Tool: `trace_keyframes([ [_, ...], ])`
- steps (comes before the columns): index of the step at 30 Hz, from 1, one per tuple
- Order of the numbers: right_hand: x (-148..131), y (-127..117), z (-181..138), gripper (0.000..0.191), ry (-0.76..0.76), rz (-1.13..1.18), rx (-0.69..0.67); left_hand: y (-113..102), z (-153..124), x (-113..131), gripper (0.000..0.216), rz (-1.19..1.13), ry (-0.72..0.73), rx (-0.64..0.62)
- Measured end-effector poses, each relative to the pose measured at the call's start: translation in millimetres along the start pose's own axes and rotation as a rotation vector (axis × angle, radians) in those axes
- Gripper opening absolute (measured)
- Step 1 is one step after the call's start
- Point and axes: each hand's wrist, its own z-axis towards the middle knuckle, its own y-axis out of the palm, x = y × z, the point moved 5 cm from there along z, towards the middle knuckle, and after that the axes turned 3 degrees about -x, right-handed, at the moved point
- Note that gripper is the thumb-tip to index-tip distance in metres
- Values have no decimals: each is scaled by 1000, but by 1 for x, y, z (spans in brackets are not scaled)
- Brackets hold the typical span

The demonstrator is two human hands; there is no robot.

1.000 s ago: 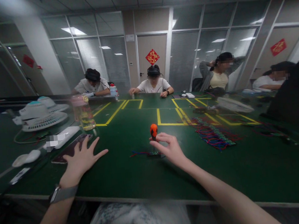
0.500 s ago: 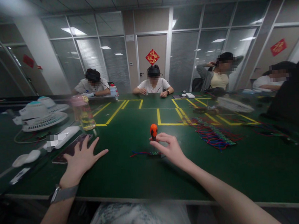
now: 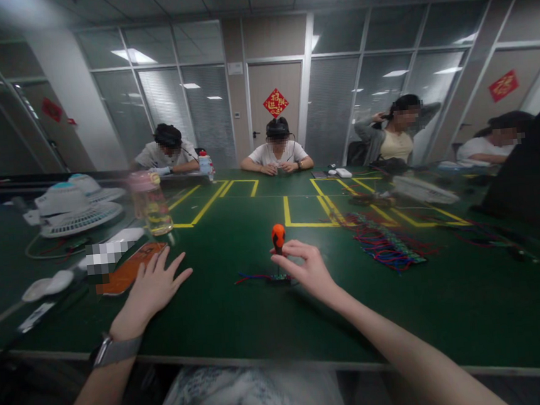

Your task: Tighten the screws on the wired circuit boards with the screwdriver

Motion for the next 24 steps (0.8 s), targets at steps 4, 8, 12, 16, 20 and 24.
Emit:
trace_keyframes([
  [4,0,0,0,19,-2,3,1,3,1,-1,59,-4,4,-25],
  [8,0,0,0,20,-1,0,0,3,2,-1,59,-18,5,-33],
  [12,0,0,0,20,-4,0,-2,3,1,0,58,-15,14,-68],
  [16,1,0,0,20,-8,-6,1,4,0,2,57,20,29,-35],
  [20,1,0,0,20,-13,-6,2,5,0,2,56,34,41,-16],
  [24,1,0,0,20,-14,-3,-4,3,-1,2,57,23,21,-56],
])
